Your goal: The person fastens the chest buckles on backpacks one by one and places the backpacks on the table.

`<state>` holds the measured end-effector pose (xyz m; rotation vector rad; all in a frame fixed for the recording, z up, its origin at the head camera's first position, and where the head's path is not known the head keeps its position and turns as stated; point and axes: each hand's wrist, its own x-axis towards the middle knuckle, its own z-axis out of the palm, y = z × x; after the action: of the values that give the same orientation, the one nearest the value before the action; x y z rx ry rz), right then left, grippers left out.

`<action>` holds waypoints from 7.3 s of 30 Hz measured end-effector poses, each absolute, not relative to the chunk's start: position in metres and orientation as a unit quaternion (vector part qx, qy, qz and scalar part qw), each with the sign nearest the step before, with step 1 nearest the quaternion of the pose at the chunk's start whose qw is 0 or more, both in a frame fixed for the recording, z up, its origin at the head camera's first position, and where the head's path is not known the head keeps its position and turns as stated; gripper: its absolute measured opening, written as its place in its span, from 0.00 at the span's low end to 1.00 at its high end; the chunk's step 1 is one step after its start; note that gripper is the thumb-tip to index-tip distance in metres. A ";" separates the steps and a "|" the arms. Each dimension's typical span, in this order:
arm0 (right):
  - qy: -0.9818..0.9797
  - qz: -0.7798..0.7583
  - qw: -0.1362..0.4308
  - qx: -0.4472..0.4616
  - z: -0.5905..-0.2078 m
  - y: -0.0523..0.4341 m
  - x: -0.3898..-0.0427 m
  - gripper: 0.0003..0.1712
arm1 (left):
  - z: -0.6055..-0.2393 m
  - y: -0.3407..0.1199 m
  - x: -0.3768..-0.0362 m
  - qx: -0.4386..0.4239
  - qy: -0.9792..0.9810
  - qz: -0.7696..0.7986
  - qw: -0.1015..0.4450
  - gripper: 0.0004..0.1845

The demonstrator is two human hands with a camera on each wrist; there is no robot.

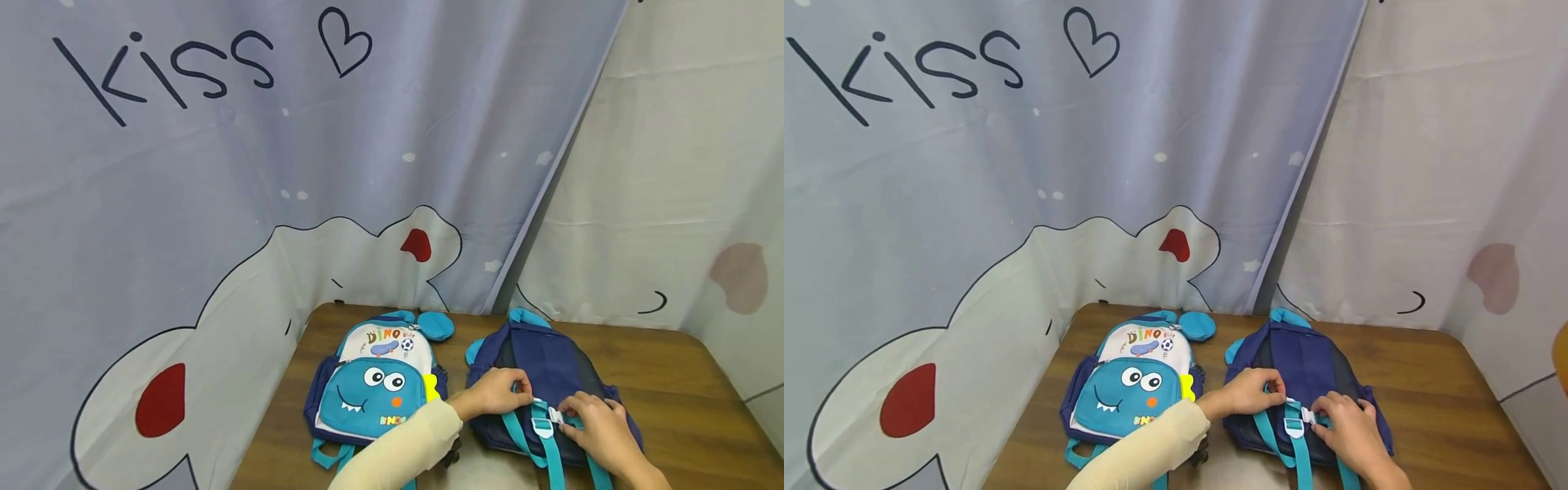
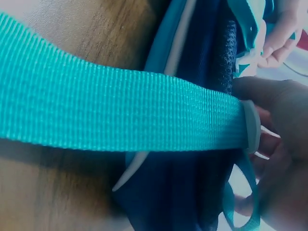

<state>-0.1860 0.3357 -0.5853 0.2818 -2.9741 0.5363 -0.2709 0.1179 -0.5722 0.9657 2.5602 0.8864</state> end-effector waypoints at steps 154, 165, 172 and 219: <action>-0.964 0.248 0.063 0.070 -0.615 0.105 -0.218 0.47 | -0.561 -0.004 -0.368 0.267 0.922 -0.259 0.111 0.21; -0.954 0.295 0.033 0.037 -0.628 0.100 -0.225 0.49 | -0.566 0.004 -0.380 0.268 0.908 -0.303 0.107 0.29; -0.928 0.373 -0.009 0.018 -0.627 0.102 -0.226 0.53 | -0.568 0.007 -0.384 0.267 0.906 -0.314 0.100 0.30; -0.810 0.586 -0.027 0.017 -0.586 0.090 -0.205 0.66 | -0.532 -0.061 -0.383 0.293 0.955 0.049 0.007 0.26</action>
<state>-0.2050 0.0900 -0.5863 0.0549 -2.5893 1.8720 -0.3832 -0.0615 -0.5316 0.9180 2.9868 0.1523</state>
